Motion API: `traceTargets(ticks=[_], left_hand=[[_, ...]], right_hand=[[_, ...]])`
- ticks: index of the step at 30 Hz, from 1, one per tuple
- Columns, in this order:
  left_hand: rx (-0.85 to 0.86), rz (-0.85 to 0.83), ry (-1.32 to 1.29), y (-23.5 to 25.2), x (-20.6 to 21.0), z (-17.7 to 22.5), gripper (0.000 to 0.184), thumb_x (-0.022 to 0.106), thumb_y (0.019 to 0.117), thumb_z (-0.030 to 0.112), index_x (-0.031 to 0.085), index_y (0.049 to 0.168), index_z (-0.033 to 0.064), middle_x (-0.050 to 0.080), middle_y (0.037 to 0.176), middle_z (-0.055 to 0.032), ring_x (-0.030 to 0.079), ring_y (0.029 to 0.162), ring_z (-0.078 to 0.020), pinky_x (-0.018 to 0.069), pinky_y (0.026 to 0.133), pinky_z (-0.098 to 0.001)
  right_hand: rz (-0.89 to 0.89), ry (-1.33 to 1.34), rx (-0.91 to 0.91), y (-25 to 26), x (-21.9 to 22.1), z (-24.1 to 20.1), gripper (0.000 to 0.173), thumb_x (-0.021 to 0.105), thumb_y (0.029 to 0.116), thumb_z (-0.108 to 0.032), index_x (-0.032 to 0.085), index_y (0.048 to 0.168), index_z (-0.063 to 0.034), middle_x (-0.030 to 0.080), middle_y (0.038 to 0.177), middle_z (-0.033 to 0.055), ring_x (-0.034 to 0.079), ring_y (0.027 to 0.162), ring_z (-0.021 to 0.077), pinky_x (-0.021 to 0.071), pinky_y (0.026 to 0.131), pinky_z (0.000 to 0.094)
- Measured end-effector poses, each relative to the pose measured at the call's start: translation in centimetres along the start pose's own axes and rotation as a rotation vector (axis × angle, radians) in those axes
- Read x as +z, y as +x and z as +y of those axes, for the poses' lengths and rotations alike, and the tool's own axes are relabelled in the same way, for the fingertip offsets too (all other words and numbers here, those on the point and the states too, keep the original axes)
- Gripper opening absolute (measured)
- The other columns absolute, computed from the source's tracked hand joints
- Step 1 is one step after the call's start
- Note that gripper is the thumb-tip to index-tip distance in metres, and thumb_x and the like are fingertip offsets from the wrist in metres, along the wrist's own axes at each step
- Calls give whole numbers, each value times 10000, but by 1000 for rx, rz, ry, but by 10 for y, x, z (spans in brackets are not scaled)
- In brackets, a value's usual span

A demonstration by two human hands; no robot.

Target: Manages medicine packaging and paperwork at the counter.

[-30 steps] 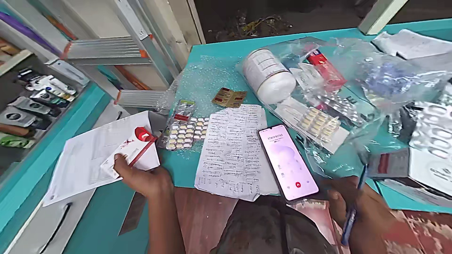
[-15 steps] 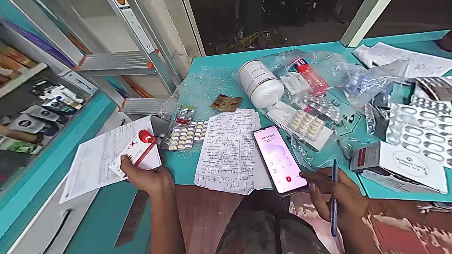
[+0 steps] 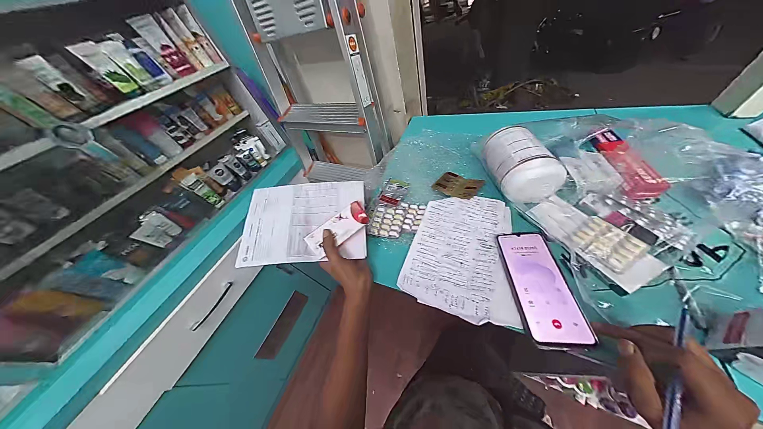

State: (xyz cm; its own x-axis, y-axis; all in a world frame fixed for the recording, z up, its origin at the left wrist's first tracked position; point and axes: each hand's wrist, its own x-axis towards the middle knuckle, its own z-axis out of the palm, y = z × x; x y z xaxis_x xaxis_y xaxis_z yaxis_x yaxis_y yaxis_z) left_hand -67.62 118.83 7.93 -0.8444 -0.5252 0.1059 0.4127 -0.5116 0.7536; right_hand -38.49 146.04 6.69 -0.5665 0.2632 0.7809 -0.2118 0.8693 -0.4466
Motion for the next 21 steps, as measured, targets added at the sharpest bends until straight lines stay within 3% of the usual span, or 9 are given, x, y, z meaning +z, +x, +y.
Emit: traceTargets(ticks=[4, 10, 14, 17, 19, 21], left_hand=[[-5, -101, -22, -24, 7, 14, 210, 400, 1062, 109, 477, 1232, 12, 705, 961, -29, 725, 887, -111, 628, 822, -333], [-118, -307, -110, -45, 9, 44, 205, 412, 1015, 99, 460, 1206, 41, 736, 929, 13, 743, 858, -93, 642, 798, -314], [-188, -530, -241, -48, -7, 67, 303, 751, 915, 284, 620, 1133, 121, 779, 950, 9, 757, 887, -103, 646, 809, -325], [-276, -718, -245, -46, -24, 84, 299, 780, 880, 324, 709, 1144, 203, 783, 1010, 29, 749, 930, -76, 632, 845, -292], [-395, -779, -181, -50, -25, 89, 343, 797, 867, 333, 674, 1152, 187, 781, 994, 32, 752, 911, -81, 639, 828, -294], [-514, -805, -120, -61, -22, 94, 397, 801, 865, 333, 613, 1170, 162, 780, 973, 44, 756, 891, -86, 647, 805, -300]], right_hand=[[44, -33, -3, -2, 2, 2, 261, 517, 1031, -288, 545, 863, -90, 691, 829, 46, 643, 867, 60, 481, 804, 161], [135, -75, 29, 2, 10, 0, 283, 515, 1025, -296, 525, 862, -65, 694, 828, 74, 628, 854, 49, 458, 791, 153], [181, -61, 107, 5, 26, -29, 220, 568, 1015, -347, 523, 1003, -132, 723, 1122, 0, 622, 1105, 61, 454, 957, 228], [123, 0, 120, 9, 54, -83, 330, 670, 958, -434, 554, 1187, -227, 634, 1340, -61, 555, 1297, 63, 470, 1057, 263], [87, -1, 95, 13, 72, -122, 493, 708, 937, -491, 551, 1300, -198, 580, 1432, 16, 502, 1381, 114, 454, 1111, 310], [40, -53, 63, 19, 84, -149, 590, 667, 946, -551, 504, 1373, -178, 510, 1513, 53, 410, 1467, 132, 381, 1185, 318]])
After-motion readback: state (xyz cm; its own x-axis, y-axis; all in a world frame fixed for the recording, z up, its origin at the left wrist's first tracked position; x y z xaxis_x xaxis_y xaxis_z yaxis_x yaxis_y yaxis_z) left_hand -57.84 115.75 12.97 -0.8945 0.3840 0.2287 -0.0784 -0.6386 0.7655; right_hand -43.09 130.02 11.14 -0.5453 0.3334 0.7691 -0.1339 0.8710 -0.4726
